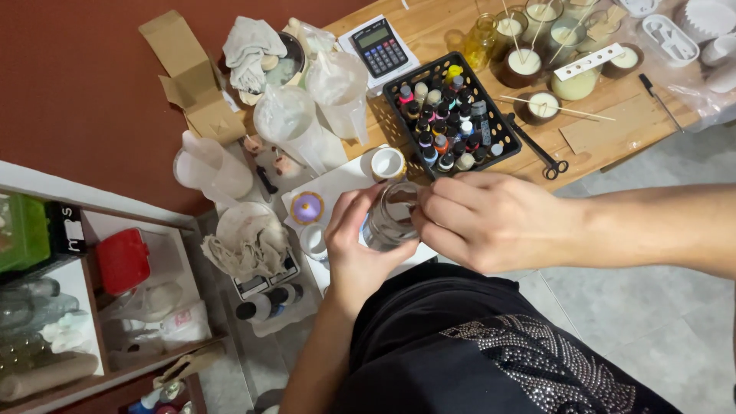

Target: Painting decorative designs on candle lids and cleaning brushes at a workbench.

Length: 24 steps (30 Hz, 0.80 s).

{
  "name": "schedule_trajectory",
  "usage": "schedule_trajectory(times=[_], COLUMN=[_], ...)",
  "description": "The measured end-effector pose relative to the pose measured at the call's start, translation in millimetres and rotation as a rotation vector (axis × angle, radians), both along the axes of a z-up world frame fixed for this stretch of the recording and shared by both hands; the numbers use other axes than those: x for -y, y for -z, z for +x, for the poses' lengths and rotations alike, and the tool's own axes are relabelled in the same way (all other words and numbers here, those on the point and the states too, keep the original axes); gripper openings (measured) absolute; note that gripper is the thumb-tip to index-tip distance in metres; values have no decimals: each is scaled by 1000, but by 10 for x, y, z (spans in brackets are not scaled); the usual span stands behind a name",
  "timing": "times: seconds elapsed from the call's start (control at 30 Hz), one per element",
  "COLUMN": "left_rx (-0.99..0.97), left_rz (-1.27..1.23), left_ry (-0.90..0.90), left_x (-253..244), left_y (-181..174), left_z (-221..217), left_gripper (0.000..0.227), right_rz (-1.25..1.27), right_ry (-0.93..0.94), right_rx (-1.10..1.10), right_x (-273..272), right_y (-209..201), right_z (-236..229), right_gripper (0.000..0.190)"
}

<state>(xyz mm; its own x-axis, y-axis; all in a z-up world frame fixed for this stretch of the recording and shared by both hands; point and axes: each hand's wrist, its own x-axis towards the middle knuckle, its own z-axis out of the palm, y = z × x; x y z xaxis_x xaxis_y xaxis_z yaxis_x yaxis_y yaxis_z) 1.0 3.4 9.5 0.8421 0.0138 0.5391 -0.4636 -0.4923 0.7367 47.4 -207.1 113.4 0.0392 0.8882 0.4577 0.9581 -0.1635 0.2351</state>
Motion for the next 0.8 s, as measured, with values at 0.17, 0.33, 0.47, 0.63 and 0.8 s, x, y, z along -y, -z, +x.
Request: schedule_trajectory(times=[0.17,0.33,0.47,0.63,0.8], left_rx=[-31,-23,-13,-11,-19], left_rz=[-33,-68,-49,-56,-64], left_ry=[21,24,-10,-12,-19], left_x=[3,-8,-10,-7,-10], left_y=[39,69,69,70,39], left_z=[12,26,49,57,42], left_gripper=[66,67,66,66,65], right_rz=[-1,144,160,143,86], right_ry=[29,25,-61,-35,-83], right_rx=[-155,-802,-748,-751,-818], right_x=[50,36,-26,-53,-73], right_y=[-1,-58,-45,-23,-63], right_z=[110,342,348,422,420], right_gripper=[30,17,12,10,14])
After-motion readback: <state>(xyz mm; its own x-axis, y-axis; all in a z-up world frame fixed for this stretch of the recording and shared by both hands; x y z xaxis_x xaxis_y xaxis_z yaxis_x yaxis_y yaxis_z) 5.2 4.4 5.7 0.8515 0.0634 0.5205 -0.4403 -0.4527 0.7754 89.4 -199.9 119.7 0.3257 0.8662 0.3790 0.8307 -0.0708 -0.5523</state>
